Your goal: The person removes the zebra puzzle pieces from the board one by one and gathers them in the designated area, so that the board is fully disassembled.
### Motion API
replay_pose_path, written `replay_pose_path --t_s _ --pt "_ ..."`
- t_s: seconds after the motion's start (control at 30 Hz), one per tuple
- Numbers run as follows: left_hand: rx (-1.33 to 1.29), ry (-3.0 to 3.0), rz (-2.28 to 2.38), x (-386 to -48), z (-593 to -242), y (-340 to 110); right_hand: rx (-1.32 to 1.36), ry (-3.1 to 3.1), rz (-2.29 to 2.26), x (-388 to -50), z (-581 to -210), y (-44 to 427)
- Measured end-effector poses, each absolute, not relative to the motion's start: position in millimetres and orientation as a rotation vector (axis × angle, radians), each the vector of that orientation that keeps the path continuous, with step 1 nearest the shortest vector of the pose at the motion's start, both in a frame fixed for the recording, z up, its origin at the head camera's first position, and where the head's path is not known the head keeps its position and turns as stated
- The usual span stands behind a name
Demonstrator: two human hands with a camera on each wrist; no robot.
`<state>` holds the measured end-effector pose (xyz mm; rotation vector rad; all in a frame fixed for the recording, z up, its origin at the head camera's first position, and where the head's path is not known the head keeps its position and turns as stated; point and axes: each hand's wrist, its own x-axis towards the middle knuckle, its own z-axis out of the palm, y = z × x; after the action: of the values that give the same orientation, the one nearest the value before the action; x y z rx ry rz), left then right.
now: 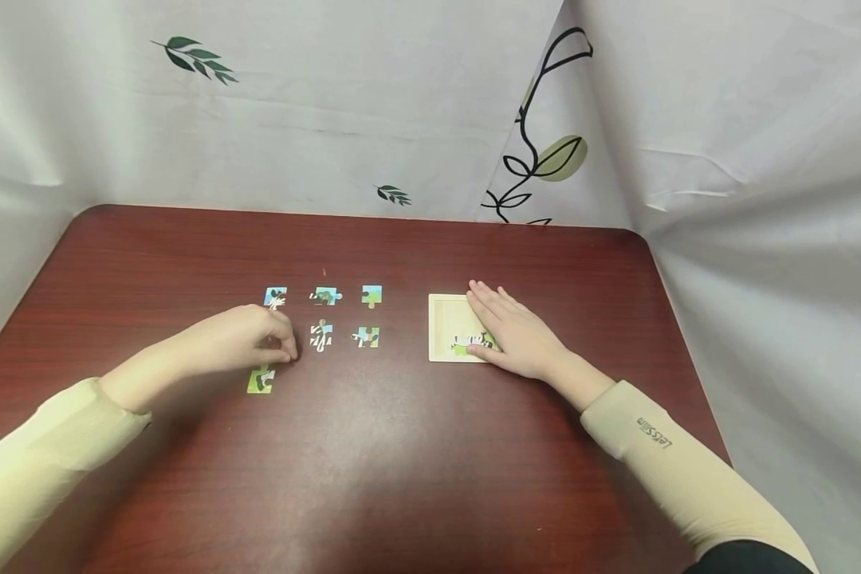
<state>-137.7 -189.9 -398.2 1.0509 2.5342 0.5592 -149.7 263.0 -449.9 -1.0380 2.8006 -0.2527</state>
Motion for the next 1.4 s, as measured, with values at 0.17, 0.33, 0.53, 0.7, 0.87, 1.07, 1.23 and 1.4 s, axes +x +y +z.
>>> replay_pose_path --t_s 0.17,0.33,0.53,0.7,0.87,1.07,1.23,1.4 --pt "1.078 2.558 0.507 -145.1 -394.8 -174.6 -1.031 2.793 -0.285 -149.0 -447.1 262.1" --pt "1.096 2.554 0.493 -158.1 -387.9 -150.6 -1.025 2.787 -0.312 -148.8 -444.8 261.6" --pt "1.178 2.530 0.508 -169.5 -381.3 -117.8 -1.060 2.783 -0.321 -148.1 -444.8 262.5" --pt "1.210 2.500 0.551 -175.2 -378.9 -91.4 -1.078 2.790 -0.322 -146.0 -442.2 264.0" --pt "1.222 2.483 0.573 -182.0 -383.0 -65.5 -1.095 2.802 -0.336 -145.5 -441.3 265.9" --pt "1.234 2.474 0.520 -185.9 -385.5 -31.9 -1.094 2.803 -0.340 -143.2 -443.5 269.2" --pt "1.286 2.456 0.500 -187.2 -389.6 -8.9 -1.092 2.804 -0.346 -140.6 -445.5 272.2" --pt "1.276 2.439 0.534 -189.7 -396.1 8.6 -1.108 2.806 -0.344 -139.2 -447.1 273.6"
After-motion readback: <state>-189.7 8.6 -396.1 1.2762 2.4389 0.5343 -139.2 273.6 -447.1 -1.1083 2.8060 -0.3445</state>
